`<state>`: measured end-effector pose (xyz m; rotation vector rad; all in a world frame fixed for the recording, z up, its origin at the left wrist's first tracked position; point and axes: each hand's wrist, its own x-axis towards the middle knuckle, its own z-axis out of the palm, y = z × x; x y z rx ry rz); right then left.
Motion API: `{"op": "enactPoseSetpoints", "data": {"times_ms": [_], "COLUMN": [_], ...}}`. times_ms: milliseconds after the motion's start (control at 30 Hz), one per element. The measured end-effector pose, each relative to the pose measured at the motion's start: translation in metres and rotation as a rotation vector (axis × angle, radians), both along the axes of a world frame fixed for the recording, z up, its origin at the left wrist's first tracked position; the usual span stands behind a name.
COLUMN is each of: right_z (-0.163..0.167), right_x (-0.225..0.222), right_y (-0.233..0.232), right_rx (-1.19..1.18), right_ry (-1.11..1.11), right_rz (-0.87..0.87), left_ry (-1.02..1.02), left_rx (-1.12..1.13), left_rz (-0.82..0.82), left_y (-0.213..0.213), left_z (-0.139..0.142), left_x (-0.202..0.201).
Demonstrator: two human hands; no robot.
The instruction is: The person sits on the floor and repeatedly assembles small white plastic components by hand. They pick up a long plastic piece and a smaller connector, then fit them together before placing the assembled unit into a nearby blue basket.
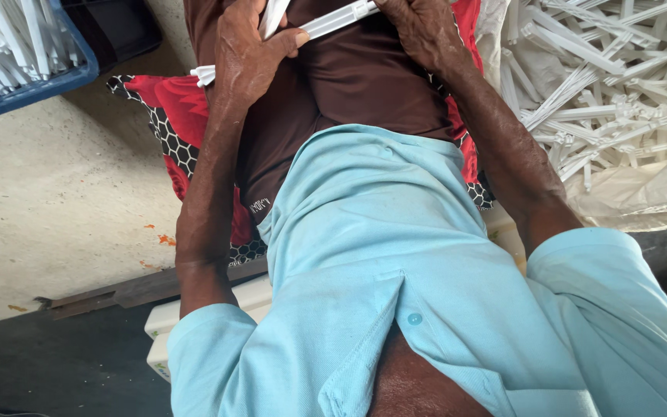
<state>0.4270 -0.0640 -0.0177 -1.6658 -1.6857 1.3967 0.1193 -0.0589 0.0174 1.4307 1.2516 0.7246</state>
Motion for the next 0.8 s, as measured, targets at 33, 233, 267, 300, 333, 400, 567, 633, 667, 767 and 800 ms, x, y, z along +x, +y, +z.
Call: {"op": "enactPoseSetpoints", "data": {"times_ms": [33,233,267,300,333,400,567,633,667,767,800], "right_z": [-0.002,0.002,0.004,0.005,0.006,0.007,0.001,0.001,0.001,0.002,0.001], "right_x": [0.001,0.008,0.008,0.007,0.005,0.001,-0.004,0.0,0.003,0.009,0.009], "right_y": [-0.001,-0.011,-0.013,-0.013,-0.013,-0.01,-0.001,-0.003,-0.005,-0.013,-0.014], "right_rx": [0.033,0.336,0.358,0.281,0.205,0.156,0.107,0.194,0.238,0.356,0.29], "right_ry": [-0.004,-0.005,0.003,-0.02,-0.045,-0.075,0.001,-0.059,-0.089,-0.067,-0.083], "right_rz": [0.0,0.119,0.132,0.099,0.067,0.048,0.01,0.046,0.065,0.132,0.112], "left_ry": [-0.007,-0.015,-0.017,-0.011,-0.006,-0.003,-0.028,-0.015,-0.008,0.031,0.037], "left_rx": [0.004,-0.038,-0.046,-0.036,-0.027,-0.005,0.003,0.002,0.002,-0.021,-0.014], "left_rz": [-0.001,0.004,0.003,-0.004,-0.011,-0.014,0.0,0.0,0.0,-0.003,-0.008], "left_y": [0.0,0.001,0.001,0.001,0.0,0.0,0.0,0.0,0.0,0.0,-0.001], "left_z": [-0.001,-0.007,-0.007,-0.007,-0.007,-0.005,-0.003,-0.003,-0.003,-0.004,-0.003], "left_x": [0.0,-0.002,-0.002,-0.002,-0.002,-0.001,-0.001,-0.001,-0.001,-0.001,-0.001]}}
